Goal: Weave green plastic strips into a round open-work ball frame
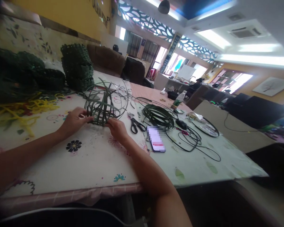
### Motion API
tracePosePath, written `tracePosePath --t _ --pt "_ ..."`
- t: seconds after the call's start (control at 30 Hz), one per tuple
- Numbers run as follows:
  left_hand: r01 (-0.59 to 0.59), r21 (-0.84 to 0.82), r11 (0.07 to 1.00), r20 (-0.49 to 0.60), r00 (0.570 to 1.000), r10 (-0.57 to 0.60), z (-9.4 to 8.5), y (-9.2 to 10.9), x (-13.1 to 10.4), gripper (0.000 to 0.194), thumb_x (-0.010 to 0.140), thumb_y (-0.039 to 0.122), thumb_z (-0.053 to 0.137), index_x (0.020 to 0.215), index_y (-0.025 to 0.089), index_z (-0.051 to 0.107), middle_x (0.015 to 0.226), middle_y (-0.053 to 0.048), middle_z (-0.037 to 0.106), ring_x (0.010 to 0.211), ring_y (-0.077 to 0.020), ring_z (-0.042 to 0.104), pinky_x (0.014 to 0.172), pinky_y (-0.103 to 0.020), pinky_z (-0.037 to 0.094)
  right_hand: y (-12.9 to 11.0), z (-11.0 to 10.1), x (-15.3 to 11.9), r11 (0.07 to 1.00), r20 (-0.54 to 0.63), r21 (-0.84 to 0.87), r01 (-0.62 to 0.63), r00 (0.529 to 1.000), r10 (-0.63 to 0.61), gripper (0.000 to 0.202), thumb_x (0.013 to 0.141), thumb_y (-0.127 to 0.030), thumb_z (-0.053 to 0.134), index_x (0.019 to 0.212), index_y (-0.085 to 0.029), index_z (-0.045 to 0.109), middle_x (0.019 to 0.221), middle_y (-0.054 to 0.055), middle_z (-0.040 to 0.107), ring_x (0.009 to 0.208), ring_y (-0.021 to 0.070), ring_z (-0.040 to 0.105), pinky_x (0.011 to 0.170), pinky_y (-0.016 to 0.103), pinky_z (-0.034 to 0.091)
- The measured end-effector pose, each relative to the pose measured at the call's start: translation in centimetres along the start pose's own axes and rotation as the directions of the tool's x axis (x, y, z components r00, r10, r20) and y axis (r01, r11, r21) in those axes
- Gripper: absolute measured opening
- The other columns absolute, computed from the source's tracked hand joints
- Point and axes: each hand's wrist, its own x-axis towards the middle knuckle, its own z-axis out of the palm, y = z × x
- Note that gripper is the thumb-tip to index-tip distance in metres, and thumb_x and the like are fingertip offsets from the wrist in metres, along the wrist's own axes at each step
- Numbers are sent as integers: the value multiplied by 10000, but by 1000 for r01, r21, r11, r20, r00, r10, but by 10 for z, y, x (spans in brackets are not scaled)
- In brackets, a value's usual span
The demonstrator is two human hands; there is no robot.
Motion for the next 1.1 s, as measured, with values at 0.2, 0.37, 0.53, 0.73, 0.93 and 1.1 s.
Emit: tracePosePath --t 0.2,0.37,0.53,0.73,0.93,1.1 --pt "-309 199 930 3 949 315 3 31 -21 219 884 424 614 857 206 617 899 -80 657 840 -219 611 826 -327 467 3 2 1 995 -4 -100 1 1000 -1 273 952 -219 571 685 -184 523 730 7 558 663 123 498 634 229 327" --pt "-356 322 878 185 933 310 29 27 -34 257 926 385 586 1090 188 600 998 -74 725 786 -212 679 687 -288 469 -5 4 1 994 21 -99 48 999 -46 238 964 -248 573 737 -177 582 757 17 578 693 126 522 652 225 353" --pt "-425 399 812 203 905 374 38 14 -30 238 979 413 527 1011 194 615 902 -45 743 764 -197 706 621 -251 450 -10 0 2 998 9 38 59 998 -60 227 959 -252 576 756 -168 635 750 20 595 696 127 543 659 224 387" --pt "-557 396 730 219 829 514 36 14 -28 264 1004 383 484 1001 171 642 887 -65 745 731 -182 701 622 -248 459 -17 -9 0 949 -41 301 -92 993 110 202 928 -349 591 905 -177 695 708 -16 624 644 107 551 627 205 386" --pt "-595 409 692 240 802 547 37 13 -29 302 1008 389 472 967 148 649 802 -72 723 662 -181 673 581 -255 437 -22 -7 -1 894 -75 433 -119 983 167 341 906 -394 569 661 -169 645 585 -32 487 567 91 452 549 218 321" --pt "-631 383 675 262 775 575 36 11 -28 311 1018 375 453 938 148 650 799 -63 721 674 -168 674 582 -245 438 -17 -5 4 849 -159 525 -60 973 168 217 825 -367 648 713 -184 682 731 4 591 698 123 551 657 244 414"
